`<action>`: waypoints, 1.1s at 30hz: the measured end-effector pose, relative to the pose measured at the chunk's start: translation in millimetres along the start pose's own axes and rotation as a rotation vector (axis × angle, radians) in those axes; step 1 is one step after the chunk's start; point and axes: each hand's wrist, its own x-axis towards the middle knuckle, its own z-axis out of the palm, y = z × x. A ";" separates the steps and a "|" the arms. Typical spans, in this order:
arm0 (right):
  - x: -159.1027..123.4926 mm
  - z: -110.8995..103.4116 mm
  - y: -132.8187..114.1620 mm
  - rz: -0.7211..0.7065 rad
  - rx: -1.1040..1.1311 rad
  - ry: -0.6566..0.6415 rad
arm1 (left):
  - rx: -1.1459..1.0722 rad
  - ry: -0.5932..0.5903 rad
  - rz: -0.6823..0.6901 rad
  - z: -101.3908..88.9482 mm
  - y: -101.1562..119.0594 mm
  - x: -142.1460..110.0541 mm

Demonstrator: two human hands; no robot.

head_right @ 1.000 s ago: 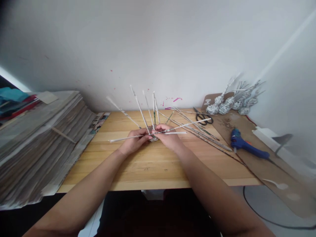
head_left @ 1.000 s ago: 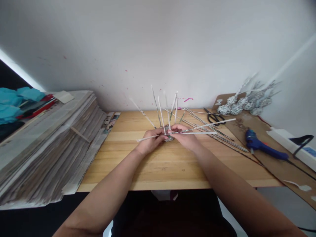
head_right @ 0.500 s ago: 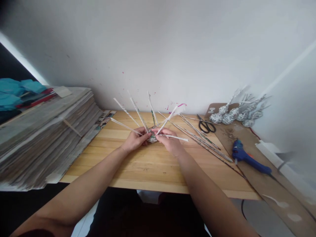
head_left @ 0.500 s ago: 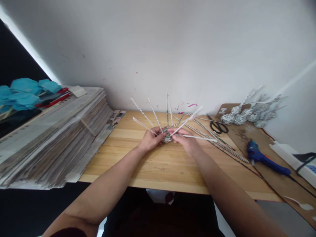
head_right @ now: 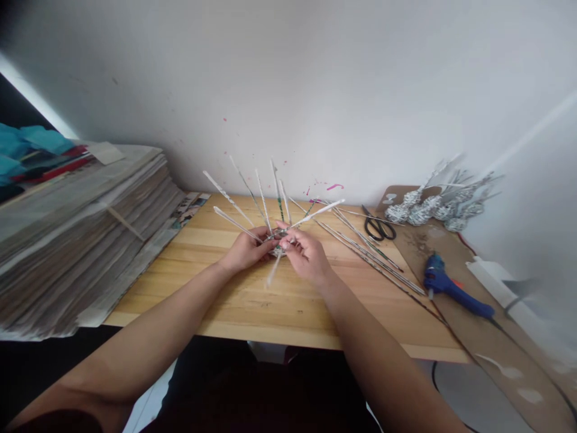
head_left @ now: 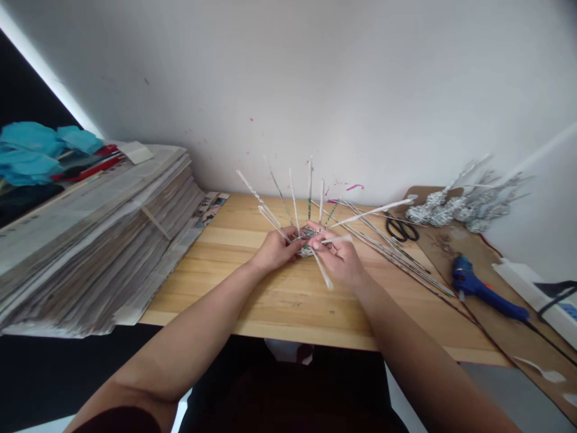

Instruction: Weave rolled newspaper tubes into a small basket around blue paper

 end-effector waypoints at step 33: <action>12.8 -3.4 11.3 0.255 0.783 0.337 | -0.353 0.069 -0.038 2.7 2.6 1.4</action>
